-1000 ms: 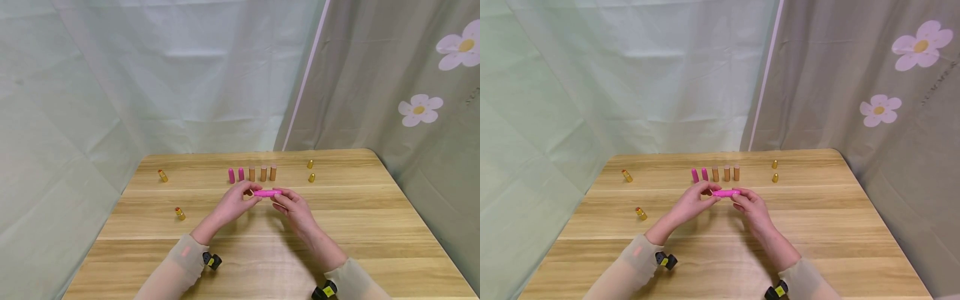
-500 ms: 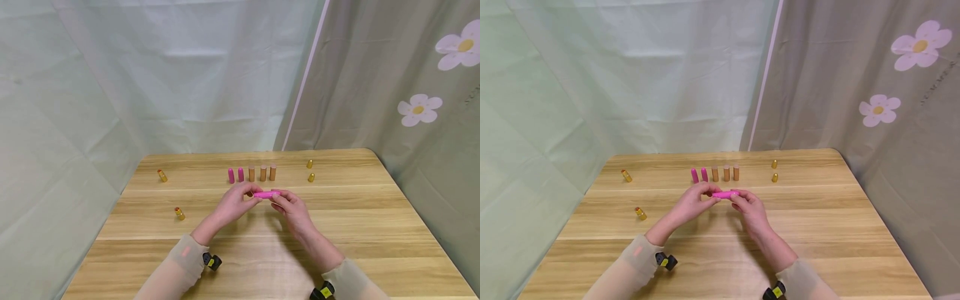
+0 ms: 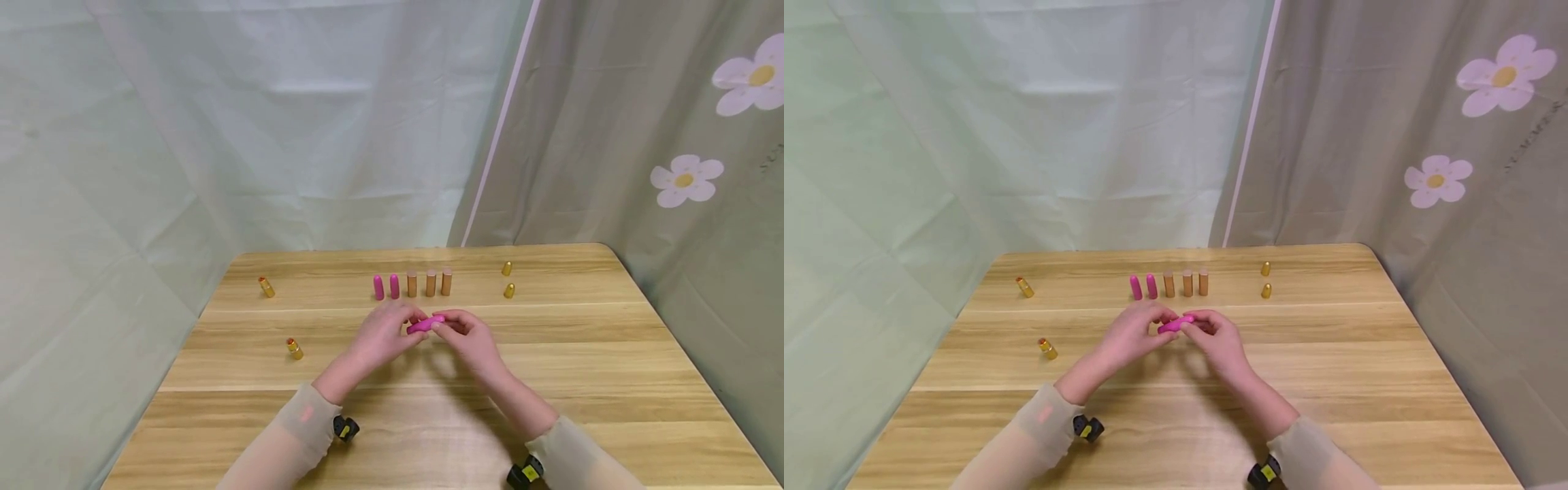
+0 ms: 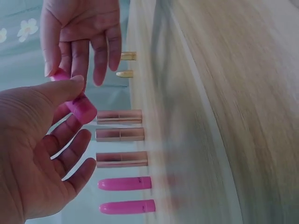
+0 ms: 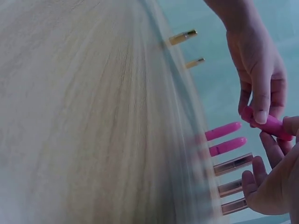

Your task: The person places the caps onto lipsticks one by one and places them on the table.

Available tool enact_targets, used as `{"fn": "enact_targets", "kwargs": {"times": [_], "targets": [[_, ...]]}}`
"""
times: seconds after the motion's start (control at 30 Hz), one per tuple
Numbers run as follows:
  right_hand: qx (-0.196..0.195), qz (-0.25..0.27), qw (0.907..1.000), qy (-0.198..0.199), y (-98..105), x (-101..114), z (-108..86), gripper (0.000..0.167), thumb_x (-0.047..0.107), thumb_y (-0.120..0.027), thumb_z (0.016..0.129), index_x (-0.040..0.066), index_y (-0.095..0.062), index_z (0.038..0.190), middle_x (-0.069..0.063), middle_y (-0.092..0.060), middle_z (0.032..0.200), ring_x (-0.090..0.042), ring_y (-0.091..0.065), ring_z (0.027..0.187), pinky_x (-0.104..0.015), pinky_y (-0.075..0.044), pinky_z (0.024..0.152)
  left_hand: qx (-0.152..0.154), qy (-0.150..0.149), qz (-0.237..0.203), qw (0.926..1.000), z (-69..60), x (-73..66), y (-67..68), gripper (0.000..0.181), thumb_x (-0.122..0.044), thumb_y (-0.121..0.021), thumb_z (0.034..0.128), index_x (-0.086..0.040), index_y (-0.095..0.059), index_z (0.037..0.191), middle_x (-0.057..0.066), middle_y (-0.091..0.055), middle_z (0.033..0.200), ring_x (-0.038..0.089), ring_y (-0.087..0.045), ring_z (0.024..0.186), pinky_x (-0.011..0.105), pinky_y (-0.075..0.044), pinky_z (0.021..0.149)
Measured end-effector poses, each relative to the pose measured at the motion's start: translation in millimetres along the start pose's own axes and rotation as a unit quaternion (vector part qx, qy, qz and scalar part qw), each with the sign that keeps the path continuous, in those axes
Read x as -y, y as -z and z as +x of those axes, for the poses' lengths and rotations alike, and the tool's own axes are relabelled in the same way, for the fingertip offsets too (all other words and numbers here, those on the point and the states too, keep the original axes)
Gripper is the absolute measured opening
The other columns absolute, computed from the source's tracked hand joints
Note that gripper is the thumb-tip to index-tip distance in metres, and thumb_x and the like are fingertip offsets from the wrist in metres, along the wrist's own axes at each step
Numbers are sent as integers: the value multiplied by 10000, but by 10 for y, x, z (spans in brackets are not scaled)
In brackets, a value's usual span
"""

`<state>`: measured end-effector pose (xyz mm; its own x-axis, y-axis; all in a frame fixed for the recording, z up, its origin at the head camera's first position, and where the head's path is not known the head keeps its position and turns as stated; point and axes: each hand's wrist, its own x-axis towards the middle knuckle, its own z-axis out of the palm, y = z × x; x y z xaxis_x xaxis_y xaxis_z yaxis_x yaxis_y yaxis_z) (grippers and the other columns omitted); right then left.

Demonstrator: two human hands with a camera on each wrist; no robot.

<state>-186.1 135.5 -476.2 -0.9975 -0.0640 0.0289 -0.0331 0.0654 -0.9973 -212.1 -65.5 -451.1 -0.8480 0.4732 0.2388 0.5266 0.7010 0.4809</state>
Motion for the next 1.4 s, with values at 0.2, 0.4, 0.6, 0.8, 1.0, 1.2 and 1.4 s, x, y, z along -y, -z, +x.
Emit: {"fn": "enact_targets", "kwargs": {"times": [0.2, 0.4, 0.6, 0.8, 1.0, 1.2, 1.4], "targets": [[281, -10, 9995, 107, 104, 30, 42, 373, 217, -705, 989, -6, -649, 1282, -140, -711, 1195, -335, -636, 1171, -325, -527, 966, -332, 507, -341, 9976, -21, 179, 56, 256, -209, -774, 935, -167, -725, 1183, -35, -704, 1056, 159, -642, 959, 373, -531, 848], [164, -379, 9990, 186, 440, 81, 66, 337, 201, -650, 1026, -25, -640, 1277, -172, -703, 1207, -326, -619, 1191, -240, -509, 947, -990, 1740, -1062, 9740, -3, 501, 126, 262, -189, -749, 943, -92, -678, 1176, 74, -698, 1136, 261, -637, 1049, 450, -523, 913], [-39, -949, 9950, 299, 828, 77, 79, 345, 208, -644, 1030, -31, -641, 1279, -185, -692, 1220, -231, -644, 1153, -179, -499, 898, -1214, 2180, -1008, 9631, 117, 786, 137, 291, -188, -723, 952, -39, -676, 1197, 128, -686, 1173, 303, -631, 1043, 453, -513, 906], [-249, -1167, 9927, 187, 1103, 24, 36, 375, 212, -632, 1037, -52, -620, 1302, -205, -675, 1248, -154, -649, 1130, -197, -507, 906, -1122, 2755, -1086, 9485, 206, 964, 116, 342, -198, -690, 965, -37, -649, 1263, 145, -680, 1209, 316, -637, 1104, 470, -502, 956], [-365, -1387, 9896, 113, 1240, -36, -4, 397, 237, -617, 1045, -56, -613, 1313, -193, -687, 1232, -124, -647, 1107, -170, -503, 881, -1075, 3021, -974, 9422, 236, 1062, 104, 380, -194, -669, 981, -14, -618, 1311, 183, -658, 1263, 351, -603, 1187, 488, -467, 1031], [-400, -1449, 9885, 139, 1277, -88, -15, 400, 245, -609, 1050, -59, -616, 1310, -201, -693, 1216, -93, -639, 1087, -138, -479, 870, -1113, 3130, -1042, 9374, 223, 1123, 104, 412, -195, -669, 983, -17, -593, 1347, 184, -637, 1290, 345, -586, 1211, 486, -453, 1052], [-402, -1580, 9866, 59, 1363, -100, -17, 426, 280, -585, 1061, -43, -600, 1338, -202, -679, 1252, -44, -614, 1087, -125, -461, 885, -1396, 3070, -855, 9375, 161, 1084, 136, 659, -277, -689, 958, -38, -428, 1514, 201, -493, 1439, 388, -465, 1313, 527, -394, 1090]]}}
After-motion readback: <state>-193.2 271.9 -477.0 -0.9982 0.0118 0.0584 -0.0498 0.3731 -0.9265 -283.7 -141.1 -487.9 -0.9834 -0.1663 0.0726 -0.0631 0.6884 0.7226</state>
